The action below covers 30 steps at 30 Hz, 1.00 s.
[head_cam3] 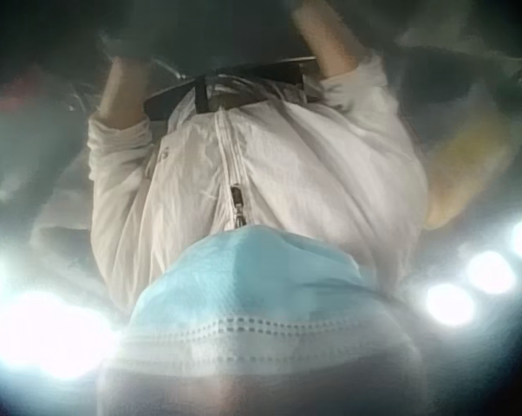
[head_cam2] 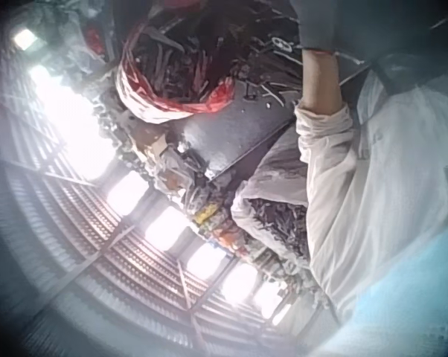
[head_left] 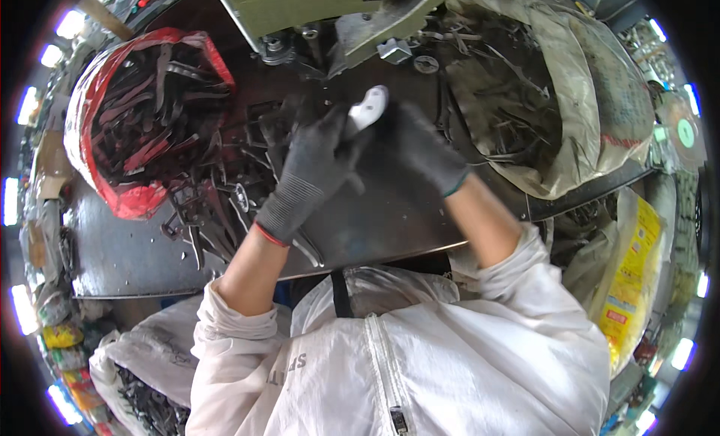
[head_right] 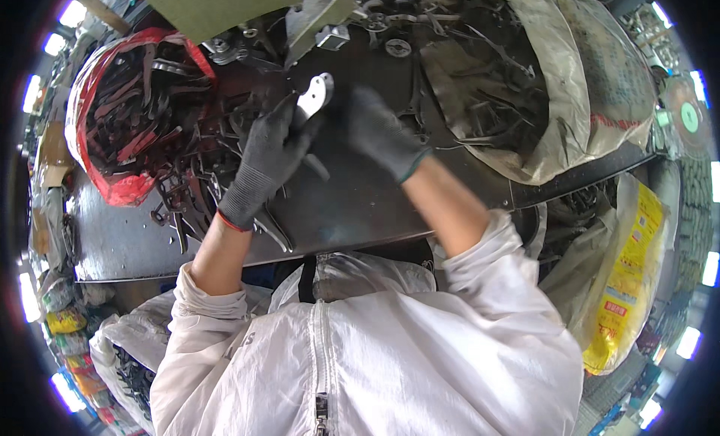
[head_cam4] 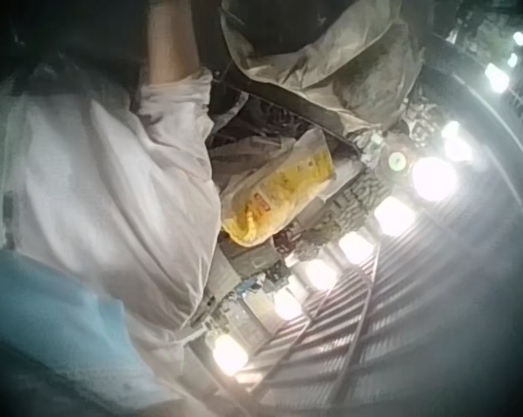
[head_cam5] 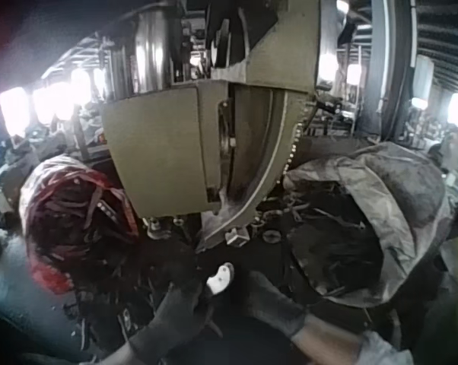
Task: The person picks up metal components from a bag, positions them into a machine to join them, and places the assembled pliers onto the workbench.
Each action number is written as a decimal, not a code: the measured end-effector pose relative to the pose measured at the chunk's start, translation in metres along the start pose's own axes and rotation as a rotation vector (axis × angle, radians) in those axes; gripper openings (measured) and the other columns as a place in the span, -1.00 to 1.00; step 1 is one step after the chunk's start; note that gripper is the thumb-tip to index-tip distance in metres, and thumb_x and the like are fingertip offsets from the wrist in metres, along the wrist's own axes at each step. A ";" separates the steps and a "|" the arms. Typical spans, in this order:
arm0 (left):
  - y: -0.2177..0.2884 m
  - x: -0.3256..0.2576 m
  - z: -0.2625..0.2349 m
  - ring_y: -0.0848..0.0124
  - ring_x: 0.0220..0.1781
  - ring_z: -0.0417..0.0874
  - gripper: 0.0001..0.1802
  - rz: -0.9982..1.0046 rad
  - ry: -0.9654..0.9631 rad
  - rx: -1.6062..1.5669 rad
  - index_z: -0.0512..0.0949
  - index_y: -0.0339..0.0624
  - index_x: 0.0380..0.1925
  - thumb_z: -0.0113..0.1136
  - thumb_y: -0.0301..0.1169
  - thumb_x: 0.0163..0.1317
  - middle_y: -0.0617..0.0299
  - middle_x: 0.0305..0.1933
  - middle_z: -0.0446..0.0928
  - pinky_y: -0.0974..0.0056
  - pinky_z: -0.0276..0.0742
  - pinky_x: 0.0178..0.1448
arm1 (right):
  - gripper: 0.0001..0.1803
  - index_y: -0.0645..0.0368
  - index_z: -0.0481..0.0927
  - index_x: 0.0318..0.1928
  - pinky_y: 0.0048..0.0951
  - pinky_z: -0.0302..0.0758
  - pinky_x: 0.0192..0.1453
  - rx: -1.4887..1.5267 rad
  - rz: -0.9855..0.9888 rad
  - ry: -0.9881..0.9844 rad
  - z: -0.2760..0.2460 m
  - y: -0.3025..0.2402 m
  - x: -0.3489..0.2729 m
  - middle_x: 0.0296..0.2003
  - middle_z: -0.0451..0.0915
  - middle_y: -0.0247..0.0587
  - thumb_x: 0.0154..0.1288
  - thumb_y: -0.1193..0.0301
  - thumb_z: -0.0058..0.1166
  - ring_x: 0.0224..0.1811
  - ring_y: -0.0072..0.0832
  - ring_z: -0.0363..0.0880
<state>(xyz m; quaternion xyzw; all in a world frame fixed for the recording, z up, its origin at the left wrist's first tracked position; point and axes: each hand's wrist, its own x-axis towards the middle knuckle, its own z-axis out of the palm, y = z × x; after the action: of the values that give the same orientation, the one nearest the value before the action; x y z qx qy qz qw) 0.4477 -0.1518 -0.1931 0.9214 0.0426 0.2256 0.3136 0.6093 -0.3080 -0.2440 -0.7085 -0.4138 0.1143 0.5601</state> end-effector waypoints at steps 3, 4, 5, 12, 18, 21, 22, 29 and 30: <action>-0.054 -0.018 0.002 0.19 -0.43 0.70 -0.65 -0.092 -0.104 0.166 0.53 -0.34 0.08 0.24 -0.38 0.38 -0.08 -0.40 0.61 0.10 0.54 -0.32 | -0.59 0.06 0.67 0.09 -0.12 0.62 0.18 -0.892 -0.352 -0.261 -0.091 -0.008 0.022 0.09 0.66 -0.03 0.25 0.59 0.04 0.11 -0.08 0.65; -0.058 -0.014 0.001 0.23 -0.44 0.69 -0.69 -0.257 -0.142 0.167 0.54 -0.34 0.03 0.22 -0.35 0.42 -0.03 -0.41 0.62 0.10 0.54 -0.33 | -0.59 0.06 0.67 0.09 -0.12 0.62 0.18 -0.897 -0.348 -0.255 -0.120 0.009 0.023 0.09 0.66 -0.03 0.25 0.59 0.04 0.11 -0.08 0.65; -0.061 -0.013 0.001 0.27 -0.44 0.68 -0.71 -0.427 -0.186 0.168 0.54 -0.34 -0.03 0.20 -0.32 0.46 0.03 -0.42 0.63 0.11 0.54 -0.34 | -0.57 0.06 0.67 0.11 -0.13 0.59 0.25 -0.980 -0.398 -0.363 -0.143 0.032 0.020 0.13 0.64 -0.04 0.24 0.61 0.04 0.17 -0.11 0.63; -0.029 -0.006 -0.018 0.51 -0.27 0.59 -0.56 -0.775 0.123 -0.703 0.58 -0.27 0.06 0.18 -0.08 0.53 0.28 -0.23 0.59 0.23 0.52 -0.19 | -0.67 0.15 0.64 0.12 -0.06 0.62 0.17 -0.620 -0.234 -0.211 -0.080 0.030 0.016 0.00 0.69 0.03 0.39 0.41 0.10 0.04 0.02 0.68; -0.038 0.010 -0.018 0.50 -0.20 0.61 -0.43 -0.590 -0.091 -0.498 0.54 -0.25 0.28 0.02 0.01 0.59 0.19 -0.05 0.69 0.36 0.54 -0.05 | -0.66 0.30 0.61 0.17 -0.38 0.63 -0.06 0.557 0.693 -0.043 -0.012 -0.052 0.039 -0.09 0.73 -0.11 0.48 0.42 0.09 -0.13 -0.41 0.73; -0.054 0.015 -0.014 0.48 -0.13 0.66 -0.42 -0.635 -0.205 -0.390 0.54 -0.27 0.27 0.01 0.01 0.60 0.17 -0.04 0.70 0.37 0.57 0.03 | -0.67 0.31 0.66 0.14 -0.46 0.63 -0.06 0.555 0.546 -0.094 0.006 -0.046 0.037 -0.09 0.73 -0.24 0.50 0.38 0.16 -0.13 -0.58 0.67; -0.057 0.016 -0.012 0.48 -0.13 0.66 -0.42 -0.636 -0.204 -0.389 0.54 -0.27 0.27 0.01 0.01 0.60 0.17 -0.04 0.70 0.37 0.57 0.03 | -0.67 0.31 0.66 0.14 -0.46 0.63 -0.06 0.555 0.546 -0.095 0.010 -0.048 0.037 -0.09 0.73 -0.24 0.50 0.38 0.16 -0.13 -0.58 0.67; -0.151 -0.007 0.027 0.43 -0.14 0.70 -0.52 -0.305 -0.177 -0.439 0.60 -0.32 0.13 0.07 -0.10 0.57 0.13 -0.04 0.71 0.29 0.64 -0.10 | -0.64 0.36 0.63 0.16 -0.45 0.59 -0.24 0.238 0.327 -0.209 0.044 -0.016 0.046 -0.14 0.72 -0.17 0.46 0.41 0.16 -0.25 -0.57 0.65; -0.158 -0.011 0.033 0.38 -0.13 0.73 -0.57 -0.132 -0.149 -0.422 0.63 -0.32 0.08 0.10 -0.14 0.55 0.08 -0.04 0.72 0.28 0.65 -0.12 | -0.63 0.34 0.62 0.19 -0.45 0.59 -0.25 0.075 0.335 -0.280 0.042 -0.010 0.050 -0.17 0.72 -0.13 0.44 0.46 0.11 -0.28 -0.52 0.67</action>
<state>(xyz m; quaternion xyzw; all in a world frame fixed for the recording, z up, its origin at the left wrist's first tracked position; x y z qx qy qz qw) 0.4621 -0.0464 -0.3148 0.8447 0.0313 0.1400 0.5156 0.6099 -0.2428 -0.2347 -0.7232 -0.3596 0.3182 0.4964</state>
